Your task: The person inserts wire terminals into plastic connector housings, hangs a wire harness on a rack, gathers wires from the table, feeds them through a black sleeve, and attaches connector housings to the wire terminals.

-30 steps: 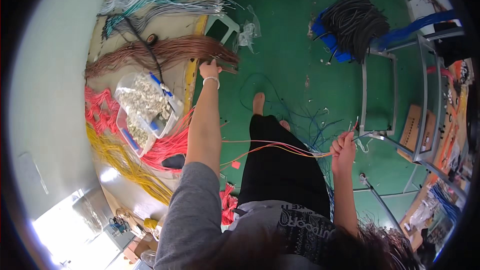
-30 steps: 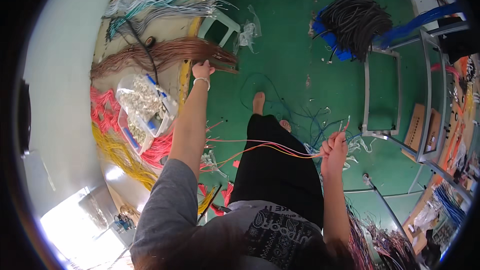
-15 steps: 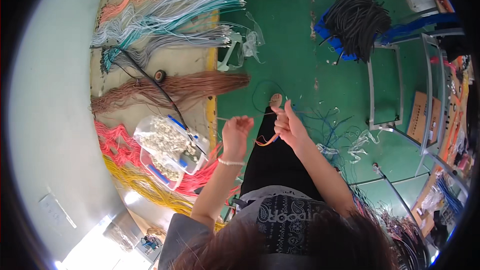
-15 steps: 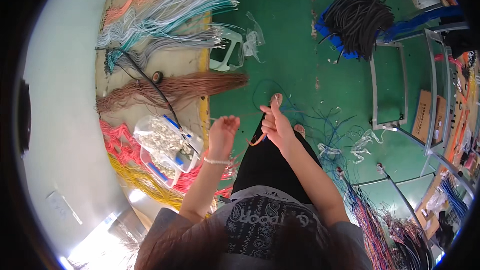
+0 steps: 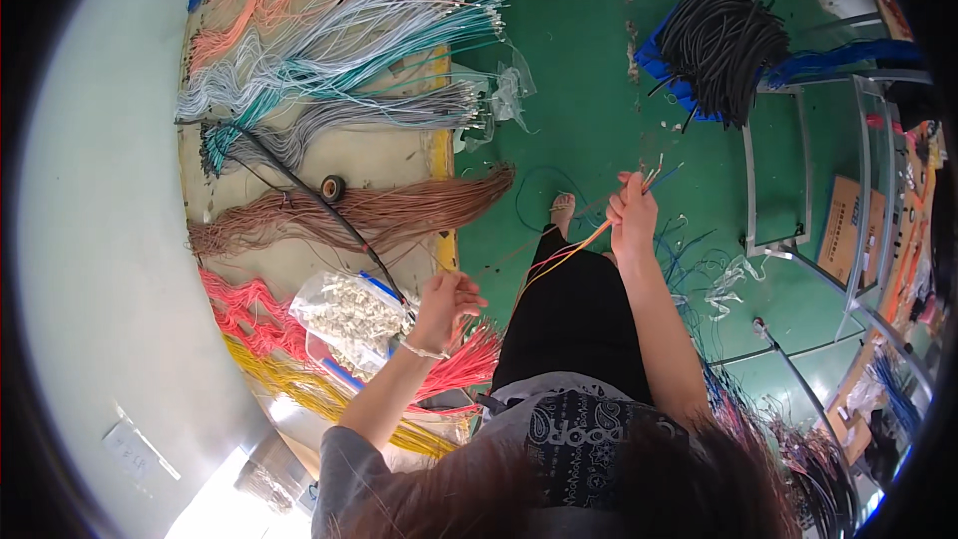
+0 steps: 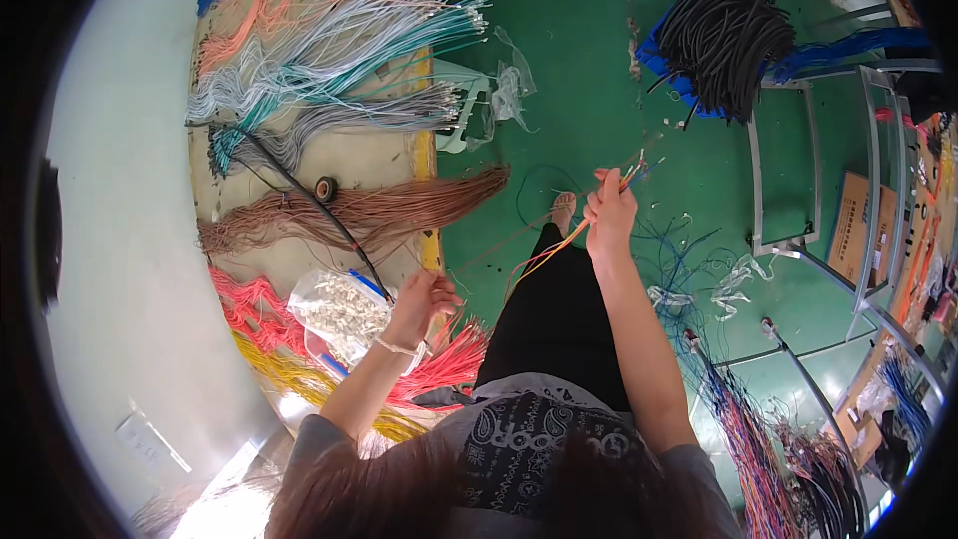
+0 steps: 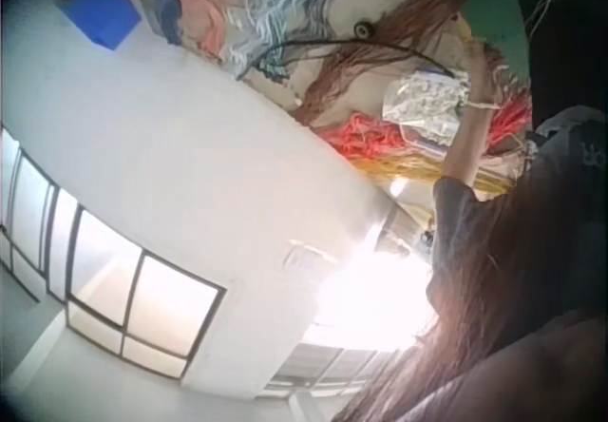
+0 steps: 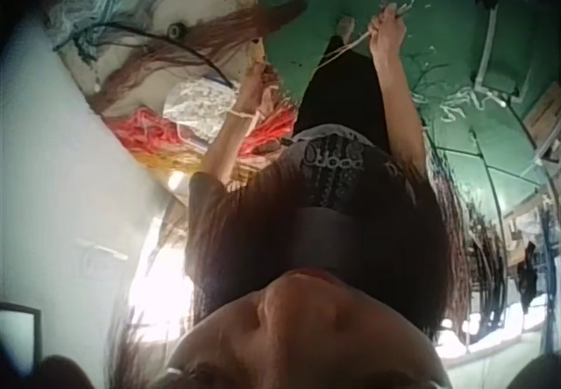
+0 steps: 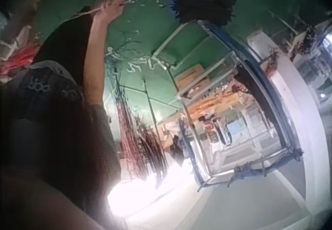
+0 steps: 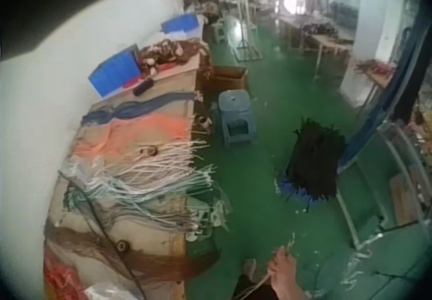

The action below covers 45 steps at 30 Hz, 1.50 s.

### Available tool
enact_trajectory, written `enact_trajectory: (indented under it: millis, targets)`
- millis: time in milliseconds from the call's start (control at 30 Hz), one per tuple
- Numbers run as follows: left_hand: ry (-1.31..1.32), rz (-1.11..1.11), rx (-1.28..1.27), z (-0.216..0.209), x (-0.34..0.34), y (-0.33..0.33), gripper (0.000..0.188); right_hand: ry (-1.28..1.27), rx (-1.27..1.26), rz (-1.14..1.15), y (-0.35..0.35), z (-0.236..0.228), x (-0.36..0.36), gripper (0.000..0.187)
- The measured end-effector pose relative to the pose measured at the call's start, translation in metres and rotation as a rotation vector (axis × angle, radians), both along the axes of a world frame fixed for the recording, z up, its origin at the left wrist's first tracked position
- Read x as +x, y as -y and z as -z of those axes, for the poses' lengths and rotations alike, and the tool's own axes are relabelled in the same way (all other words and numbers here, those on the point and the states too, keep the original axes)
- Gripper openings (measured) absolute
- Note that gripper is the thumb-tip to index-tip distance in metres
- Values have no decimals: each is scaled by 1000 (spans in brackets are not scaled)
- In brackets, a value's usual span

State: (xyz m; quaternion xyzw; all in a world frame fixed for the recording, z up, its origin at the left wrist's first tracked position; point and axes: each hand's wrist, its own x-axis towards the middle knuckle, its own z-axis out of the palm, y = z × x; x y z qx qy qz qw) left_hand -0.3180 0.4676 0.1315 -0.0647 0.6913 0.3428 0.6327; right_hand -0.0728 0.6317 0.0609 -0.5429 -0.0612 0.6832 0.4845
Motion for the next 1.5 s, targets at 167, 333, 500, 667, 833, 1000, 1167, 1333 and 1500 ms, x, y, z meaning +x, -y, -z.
enact_trajectory:
  millis: [167,333,500,667,833,1000,1167,1333,1500]
  targets:
    - [-44,11,-63,0,-28,-6,16,17,15,96,-15,9,13,29]
    - [-72,302,-165,-1,-39,13,21,-3,0,132,-23,23,20,29]
    - [-782,1231,75,-7,-61,-70,28,87,2,-5,-19,11,16,30]
    - [-1399,1110,773,63,-68,-171,14,148,34,-168,-20,-1,-6,32]
    - [-1515,1082,841,103,-73,-188,14,73,-8,-304,-11,-9,-4,29]
    - [-1548,1092,800,112,-75,-192,18,73,-21,-382,-1,-5,-18,32]
    - [-1596,989,996,83,-63,-197,14,226,103,-531,2,-1,-40,33]
    - [-698,508,733,23,37,-170,11,-37,109,-521,1,-15,-63,28]
    - [-431,294,595,17,68,-195,11,5,215,-394,-6,-26,-82,21]
